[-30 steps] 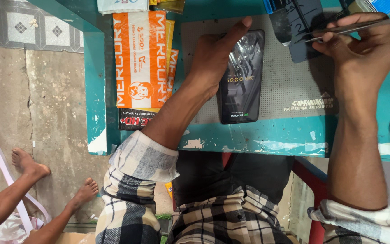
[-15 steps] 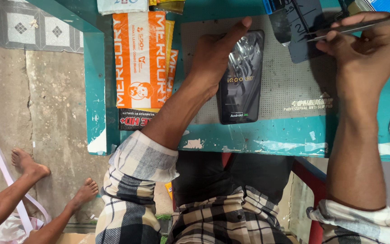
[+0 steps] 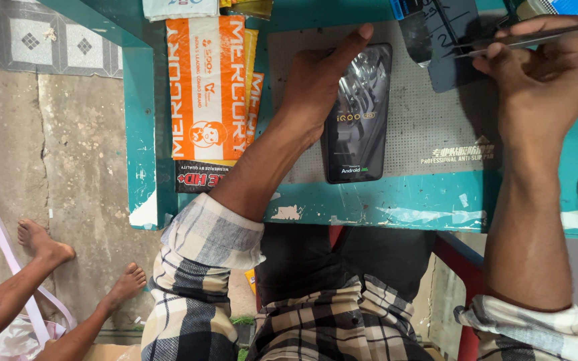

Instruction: The person uses a metal prying tool to separate the back cover of a smartphone. After opening the device, they disconnect the battery connector and then reconnect it.

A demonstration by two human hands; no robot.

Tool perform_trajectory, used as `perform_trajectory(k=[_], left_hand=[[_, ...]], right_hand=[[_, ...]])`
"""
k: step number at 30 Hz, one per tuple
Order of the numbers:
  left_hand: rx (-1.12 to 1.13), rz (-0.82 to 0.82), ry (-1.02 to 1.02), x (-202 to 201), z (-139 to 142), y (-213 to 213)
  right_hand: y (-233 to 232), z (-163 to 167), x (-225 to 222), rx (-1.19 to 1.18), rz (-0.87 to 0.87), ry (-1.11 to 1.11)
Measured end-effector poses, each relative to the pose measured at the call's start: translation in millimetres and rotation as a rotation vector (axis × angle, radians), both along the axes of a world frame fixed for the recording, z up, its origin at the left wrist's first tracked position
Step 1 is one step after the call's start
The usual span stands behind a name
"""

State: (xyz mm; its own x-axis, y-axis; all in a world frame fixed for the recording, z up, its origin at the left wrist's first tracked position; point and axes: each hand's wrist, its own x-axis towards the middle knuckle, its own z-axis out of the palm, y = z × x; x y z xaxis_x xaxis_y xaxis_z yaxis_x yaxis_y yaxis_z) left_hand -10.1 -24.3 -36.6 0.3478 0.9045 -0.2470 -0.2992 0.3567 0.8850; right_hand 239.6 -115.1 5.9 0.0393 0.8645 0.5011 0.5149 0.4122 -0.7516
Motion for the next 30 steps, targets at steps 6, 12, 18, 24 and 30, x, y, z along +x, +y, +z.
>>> perform_trajectory(k=[6,12,18,24,30], left_hand=[[0.032,0.017,0.006,0.2,-0.9,1.0],[0.052,0.01,0.035,-0.3,-0.3,-0.1],[0.005,-0.002,0.001,-1.4,2.2,-0.2],[0.008,0.005,0.003,-0.1,-0.1,0.1],[0.021,0.019,-0.006,0.3,-1.2,0.7]], right_hand=[[0.5,0.0,-4.7,0.008,0.005,-0.106],[1.1,-0.8,-2.9,0.02,0.015,-0.07],[0.4,2.5,-3.1,0.014,0.041,-0.102],[1.1,5.0,-6.5,-0.001,0.047,-0.087],[0.3,4.5,-7.0,-0.031,0.056,-0.028]])
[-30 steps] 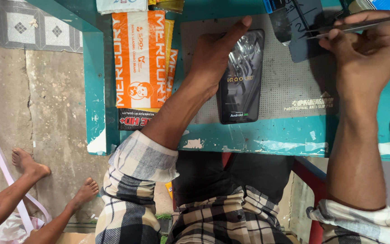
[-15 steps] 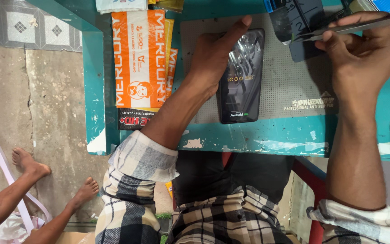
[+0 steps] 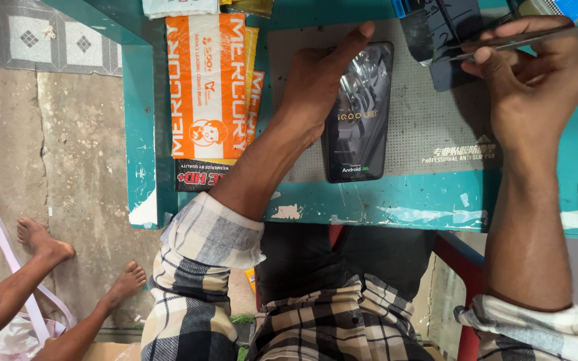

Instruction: The person uses a metal prying tool to separate the back cover of a smartphone. After opening the device, they disconnect the battery connector and then reconnect it.

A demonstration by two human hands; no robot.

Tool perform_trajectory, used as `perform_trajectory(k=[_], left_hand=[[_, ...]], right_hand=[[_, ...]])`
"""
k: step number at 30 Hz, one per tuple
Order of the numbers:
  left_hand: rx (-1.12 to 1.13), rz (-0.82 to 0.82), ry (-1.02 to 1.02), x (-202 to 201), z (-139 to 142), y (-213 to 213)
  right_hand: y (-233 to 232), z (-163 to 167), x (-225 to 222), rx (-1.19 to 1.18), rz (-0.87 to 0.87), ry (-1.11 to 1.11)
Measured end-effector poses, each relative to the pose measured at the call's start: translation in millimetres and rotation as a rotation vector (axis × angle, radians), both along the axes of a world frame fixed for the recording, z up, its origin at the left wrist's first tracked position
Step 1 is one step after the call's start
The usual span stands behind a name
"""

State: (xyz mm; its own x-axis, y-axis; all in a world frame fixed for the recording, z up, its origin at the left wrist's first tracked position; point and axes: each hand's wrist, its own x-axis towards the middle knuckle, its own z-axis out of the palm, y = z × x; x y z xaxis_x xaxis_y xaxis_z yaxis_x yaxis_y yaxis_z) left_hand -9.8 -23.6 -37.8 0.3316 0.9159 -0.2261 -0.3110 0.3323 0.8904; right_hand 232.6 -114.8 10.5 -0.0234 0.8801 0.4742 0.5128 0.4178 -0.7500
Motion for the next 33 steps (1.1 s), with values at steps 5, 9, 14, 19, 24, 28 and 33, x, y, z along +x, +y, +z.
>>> perform_trajectory(k=[5,9,14,19,24,28,33], left_hand=[[-0.019,-0.023,0.013,-1.8,1.6,-1.1],[-0.003,-0.006,0.005,-0.6,3.3,-0.7],[-0.024,-0.025,-0.021,-0.7,3.2,-1.1],[-0.01,-0.022,0.011,-1.0,1.3,-0.3],[-0.022,-0.023,0.006,-1.2,1.4,-0.3],[-0.017,-0.025,-0.012,-1.8,2.6,-0.6],[-0.03,-0.032,-0.037,-1.8,2.5,-1.0]], right_hand=[[1.7,-3.3,0.0,-0.008,-0.003,0.025],[1.4,-3.5,0.7,-0.008,0.002,0.023],[2.5,-3.7,0.8,0.002,-0.004,0.007],[3.3,-6.2,0.9,0.011,-0.011,0.015],[3.3,-7.5,2.5,0.02,-0.02,-0.015],[3.2,-8.2,2.5,0.02,-0.034,-0.031],[2.4,-7.6,1.5,0.036,-0.044,-0.072]])
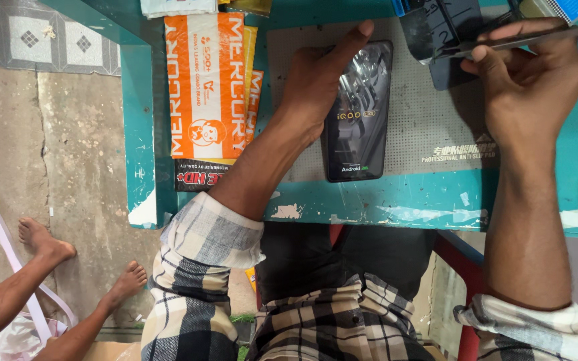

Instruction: The person uses a metal prying tool to separate the back cover of a smartphone. After opening the device, they disconnect the battery connector and then reconnect it.

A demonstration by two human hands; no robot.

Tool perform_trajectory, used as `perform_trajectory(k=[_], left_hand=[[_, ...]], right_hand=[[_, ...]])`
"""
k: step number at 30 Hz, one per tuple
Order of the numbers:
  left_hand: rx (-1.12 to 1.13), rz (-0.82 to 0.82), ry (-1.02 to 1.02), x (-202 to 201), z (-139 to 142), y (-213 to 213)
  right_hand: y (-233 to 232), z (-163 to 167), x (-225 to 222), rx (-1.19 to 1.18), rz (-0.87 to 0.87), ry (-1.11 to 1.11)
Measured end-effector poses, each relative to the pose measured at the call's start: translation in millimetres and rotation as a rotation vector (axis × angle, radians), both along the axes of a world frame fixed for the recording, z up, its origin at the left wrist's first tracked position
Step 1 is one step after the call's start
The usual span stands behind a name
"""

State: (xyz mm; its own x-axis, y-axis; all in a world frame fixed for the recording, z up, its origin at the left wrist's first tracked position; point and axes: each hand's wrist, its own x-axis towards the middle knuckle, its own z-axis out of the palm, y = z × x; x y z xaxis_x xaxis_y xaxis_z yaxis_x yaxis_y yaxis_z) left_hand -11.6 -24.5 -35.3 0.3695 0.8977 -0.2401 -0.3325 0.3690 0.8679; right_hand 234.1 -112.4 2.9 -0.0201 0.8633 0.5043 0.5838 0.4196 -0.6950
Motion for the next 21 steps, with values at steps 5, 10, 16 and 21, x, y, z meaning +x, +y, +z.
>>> perform_trajectory(k=[5,10,16,21], left_hand=[[0.044,0.012,0.04,1,-3,0],[0.06,0.013,0.072,1,-4,1],[0.056,0.016,0.064,1,-5,1],[0.077,0.038,0.068,2,-6,1]], right_hand=[[-1,2,-4,0.012,-0.017,-0.036],[-1,5,-9,0.01,-0.035,-0.044],[-2,9,-14,0.026,-0.077,-0.112],[-2,11,-17,0.057,-0.079,-0.156]])
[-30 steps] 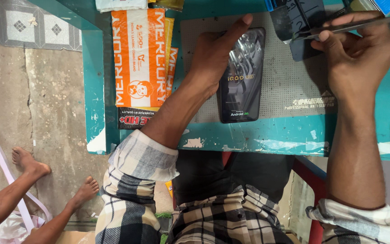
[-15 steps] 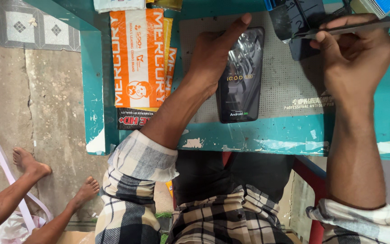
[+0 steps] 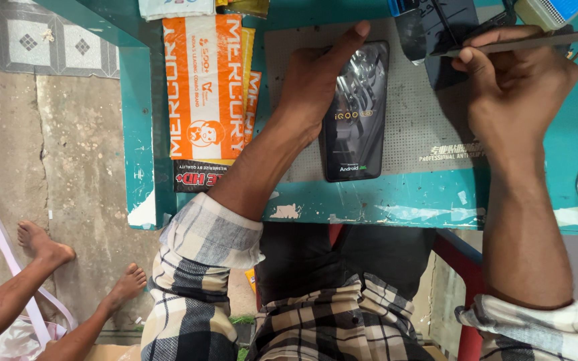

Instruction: The person uses a metal prying tool to separate the back cover of a smartphone. After opening the device, they disconnect the battery connector and then reconnect it.

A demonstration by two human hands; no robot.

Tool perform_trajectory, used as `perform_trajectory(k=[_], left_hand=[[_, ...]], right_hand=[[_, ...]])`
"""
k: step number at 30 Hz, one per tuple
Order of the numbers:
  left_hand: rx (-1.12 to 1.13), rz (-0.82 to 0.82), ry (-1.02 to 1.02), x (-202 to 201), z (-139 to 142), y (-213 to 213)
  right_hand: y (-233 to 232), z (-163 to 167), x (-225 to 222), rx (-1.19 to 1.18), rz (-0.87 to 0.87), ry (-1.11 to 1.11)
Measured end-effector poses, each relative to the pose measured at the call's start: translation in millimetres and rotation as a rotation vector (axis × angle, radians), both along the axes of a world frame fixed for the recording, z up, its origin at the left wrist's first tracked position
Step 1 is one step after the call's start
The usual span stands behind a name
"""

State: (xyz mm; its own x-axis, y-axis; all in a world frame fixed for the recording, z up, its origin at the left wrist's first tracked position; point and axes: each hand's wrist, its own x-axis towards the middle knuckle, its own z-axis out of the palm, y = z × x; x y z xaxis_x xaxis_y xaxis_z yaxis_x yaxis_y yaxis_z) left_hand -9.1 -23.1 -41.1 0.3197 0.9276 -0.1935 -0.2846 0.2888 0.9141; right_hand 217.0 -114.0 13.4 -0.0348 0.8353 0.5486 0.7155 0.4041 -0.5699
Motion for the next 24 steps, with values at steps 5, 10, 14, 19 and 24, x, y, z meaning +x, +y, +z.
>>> perform_trajectory(k=[5,10,14,19,24], left_hand=[[-0.004,0.0,-0.052,0.1,-1.0,-0.3],[-0.019,0.011,-0.05,0.0,-1.5,0.4],[-0.066,-0.007,-0.028,-0.2,0.4,0.0],[-0.04,-0.014,-0.015,-1.7,4.4,-0.6],[-0.047,-0.022,-0.005,-2.0,5.3,-0.7]], right_hand=[[-1.5,1.1,-0.1,0.012,0.024,0.016],[-1.7,1.6,2.3,0.026,0.038,0.064],[-2.1,0.5,4.2,0.025,0.018,0.052],[-0.4,0.4,6.7,0.028,0.005,-0.03],[-0.7,2.2,4.3,0.037,0.016,-0.038]])
